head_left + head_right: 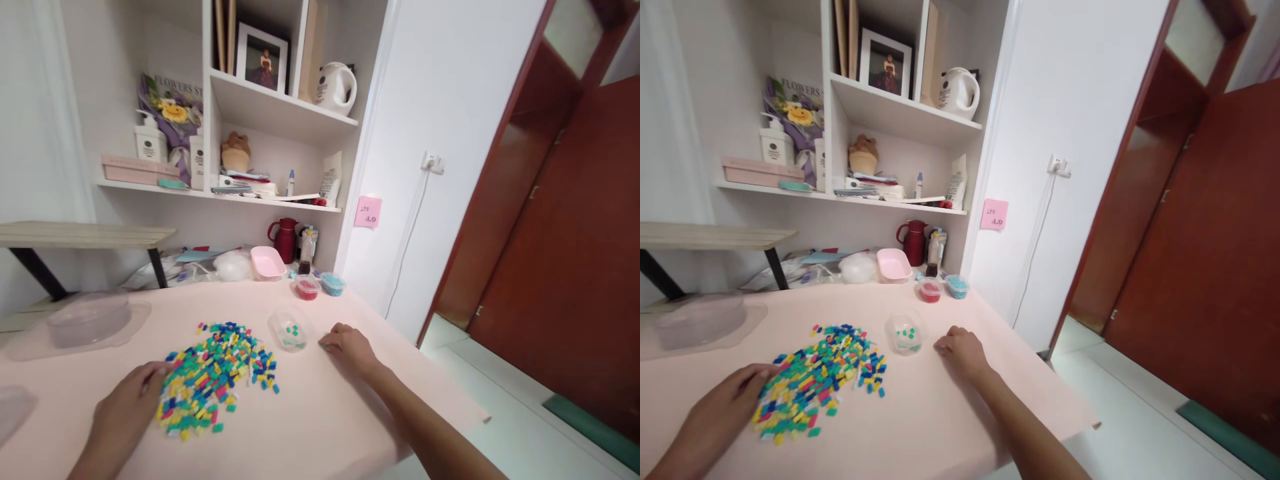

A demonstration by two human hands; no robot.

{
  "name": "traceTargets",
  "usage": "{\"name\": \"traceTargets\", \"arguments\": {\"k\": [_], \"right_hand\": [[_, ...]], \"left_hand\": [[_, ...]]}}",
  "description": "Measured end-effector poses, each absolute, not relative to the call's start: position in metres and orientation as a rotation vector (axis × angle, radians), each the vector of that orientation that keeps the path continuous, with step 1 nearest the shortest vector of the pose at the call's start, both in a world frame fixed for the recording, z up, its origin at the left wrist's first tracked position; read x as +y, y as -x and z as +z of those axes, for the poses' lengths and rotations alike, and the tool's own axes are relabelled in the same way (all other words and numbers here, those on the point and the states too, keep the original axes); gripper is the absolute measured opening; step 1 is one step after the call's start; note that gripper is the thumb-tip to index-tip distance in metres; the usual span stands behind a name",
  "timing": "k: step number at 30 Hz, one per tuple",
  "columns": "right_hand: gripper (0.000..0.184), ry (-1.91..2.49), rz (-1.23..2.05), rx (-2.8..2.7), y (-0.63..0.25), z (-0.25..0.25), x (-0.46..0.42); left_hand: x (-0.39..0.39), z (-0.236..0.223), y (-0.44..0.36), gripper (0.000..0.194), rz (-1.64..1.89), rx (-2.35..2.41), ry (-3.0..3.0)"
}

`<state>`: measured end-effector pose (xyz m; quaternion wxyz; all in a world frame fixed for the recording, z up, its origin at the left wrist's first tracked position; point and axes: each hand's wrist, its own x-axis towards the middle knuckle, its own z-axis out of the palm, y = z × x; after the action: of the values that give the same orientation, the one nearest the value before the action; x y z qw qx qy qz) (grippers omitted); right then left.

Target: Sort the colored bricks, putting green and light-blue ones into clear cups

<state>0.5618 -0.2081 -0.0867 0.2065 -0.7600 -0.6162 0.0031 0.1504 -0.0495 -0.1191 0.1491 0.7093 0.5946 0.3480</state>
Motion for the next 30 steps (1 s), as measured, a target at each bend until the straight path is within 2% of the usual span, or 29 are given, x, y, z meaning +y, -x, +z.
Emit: {"name": "traceTargets", "arguments": {"k": [6, 16, 19, 25, 28, 30], "right_hand": [[0.020, 2.014, 0.019, -1.610, -0.557, -0.078, -0.198], [0.031, 1.697, -0.068, -1.467, -0.521, -0.038, -0.169], [0.033, 1.609, -0.014, -1.505, -0.493, -0.041, -0.180], [0.023, 1.409, 0.429, -1.677, -0.414, -0.063, -0.226], [0.022, 1.495, 0.433, -1.714, -0.384, -0.077, -0.237], [0.022, 1.633, 0.325, -1.709, -0.372, -0.085, -0.236]], "left_hand": [[-0.061, -0.110, -0.153, 0.035, 0.929, 1.669, -1.961], [-0.074, -0.099, -0.158, 0.030, 1.011, 1.639, -1.934], [-0.078, -0.100, -0.158, 0.030, 1.003, 1.633, -1.948], [-0.082, -0.103, -0.160, 0.031, 1.010, 1.631, -1.921], [-0.082, -0.104, -0.160, 0.030, 1.030, 1.617, -1.920], [-0.082, -0.104, -0.160, 0.029, 1.040, 1.610, -1.925]]}}
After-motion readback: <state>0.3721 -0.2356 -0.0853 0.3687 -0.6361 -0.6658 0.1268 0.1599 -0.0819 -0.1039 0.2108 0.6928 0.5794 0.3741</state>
